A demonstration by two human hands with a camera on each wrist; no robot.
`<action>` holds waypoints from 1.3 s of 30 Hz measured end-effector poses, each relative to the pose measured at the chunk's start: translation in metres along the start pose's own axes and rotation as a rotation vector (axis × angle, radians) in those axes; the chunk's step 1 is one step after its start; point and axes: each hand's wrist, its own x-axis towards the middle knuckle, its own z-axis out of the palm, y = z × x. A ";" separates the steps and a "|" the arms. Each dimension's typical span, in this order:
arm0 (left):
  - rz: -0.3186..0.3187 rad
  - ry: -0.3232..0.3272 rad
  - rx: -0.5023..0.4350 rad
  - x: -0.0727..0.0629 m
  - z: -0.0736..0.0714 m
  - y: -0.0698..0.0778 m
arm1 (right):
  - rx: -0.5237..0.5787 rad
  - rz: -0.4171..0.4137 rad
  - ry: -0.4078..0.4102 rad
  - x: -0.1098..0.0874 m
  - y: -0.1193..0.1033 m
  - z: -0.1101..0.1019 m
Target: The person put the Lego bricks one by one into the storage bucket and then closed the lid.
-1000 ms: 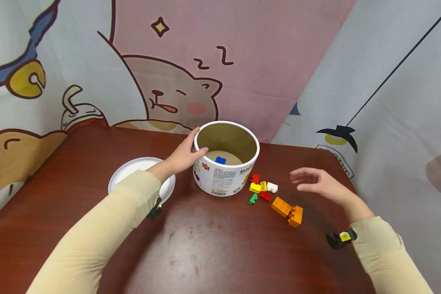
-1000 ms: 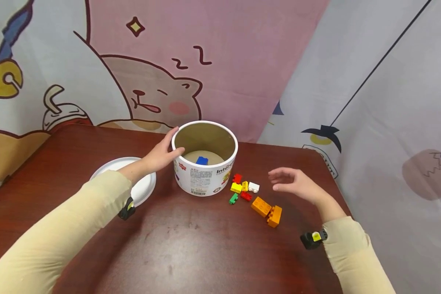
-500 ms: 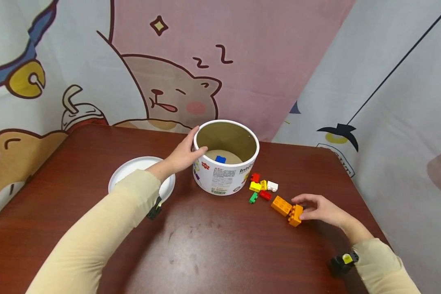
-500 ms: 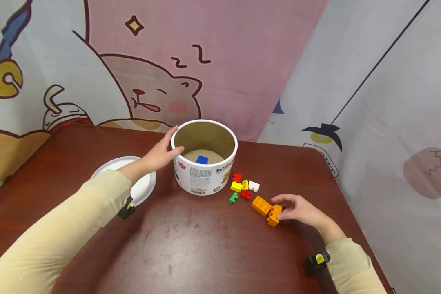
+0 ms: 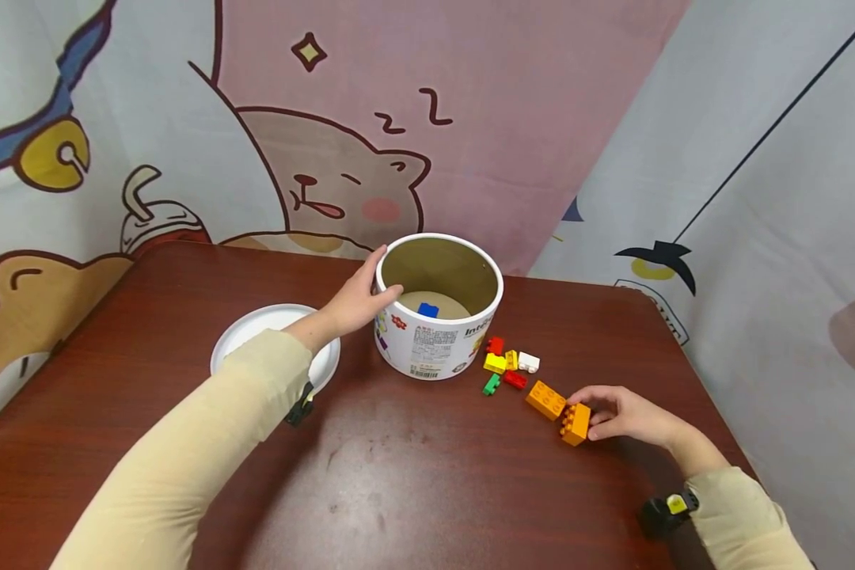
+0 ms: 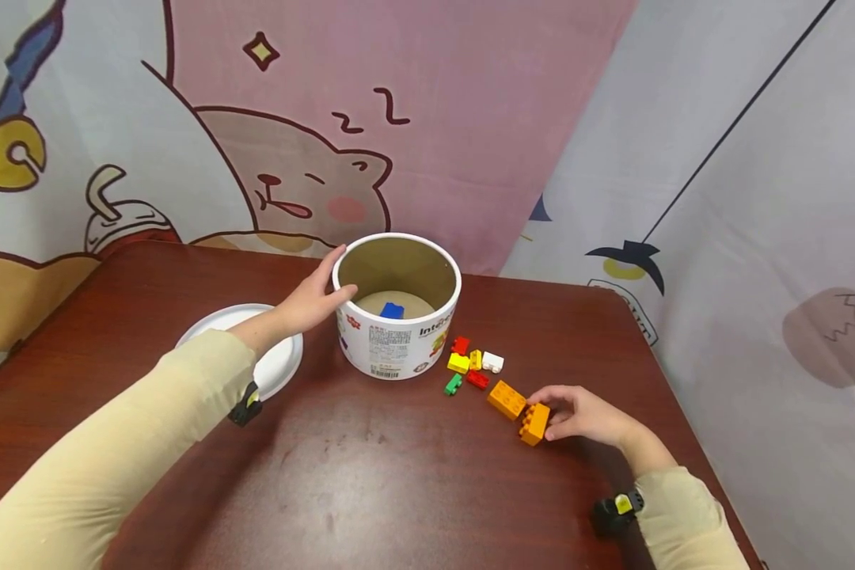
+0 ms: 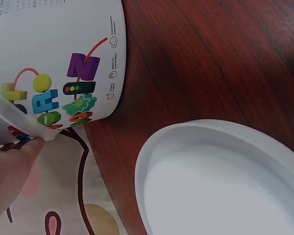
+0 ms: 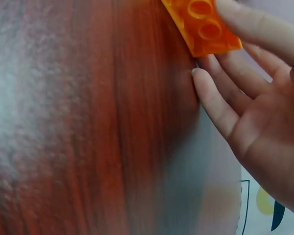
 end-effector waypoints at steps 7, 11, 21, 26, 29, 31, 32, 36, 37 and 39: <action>0.007 0.000 0.016 0.000 -0.001 0.001 | -0.001 -0.068 0.007 0.000 0.003 0.000; 0.002 0.001 0.021 0.000 0.000 0.000 | 0.006 -0.101 0.008 -0.002 0.001 -0.003; 0.003 -0.001 0.008 -0.001 0.000 0.001 | -0.001 -0.062 0.172 0.004 -0.034 -0.018; 0.006 0.004 0.012 0.001 0.000 -0.001 | 0.016 -0.062 0.280 0.015 -0.059 -0.028; 0.008 0.004 0.014 0.001 0.000 -0.001 | 0.021 -0.054 0.333 0.024 -0.074 -0.035; 0.007 0.002 0.012 0.001 0.000 -0.001 | 0.017 -0.045 0.361 0.031 -0.086 -0.039; 0.006 0.001 0.012 0.001 0.000 0.000 | 0.019 -0.038 0.373 0.035 -0.092 -0.040; 0.001 0.000 0.010 0.000 0.000 0.000 | 0.023 -0.015 0.397 0.052 -0.118 -0.045; 0.001 0.001 0.010 0.000 0.000 0.000 | 0.028 -0.014 0.398 0.056 -0.125 -0.045; 0.004 0.003 0.011 0.000 -0.001 0.000 | 0.047 -0.020 0.393 0.066 -0.137 -0.045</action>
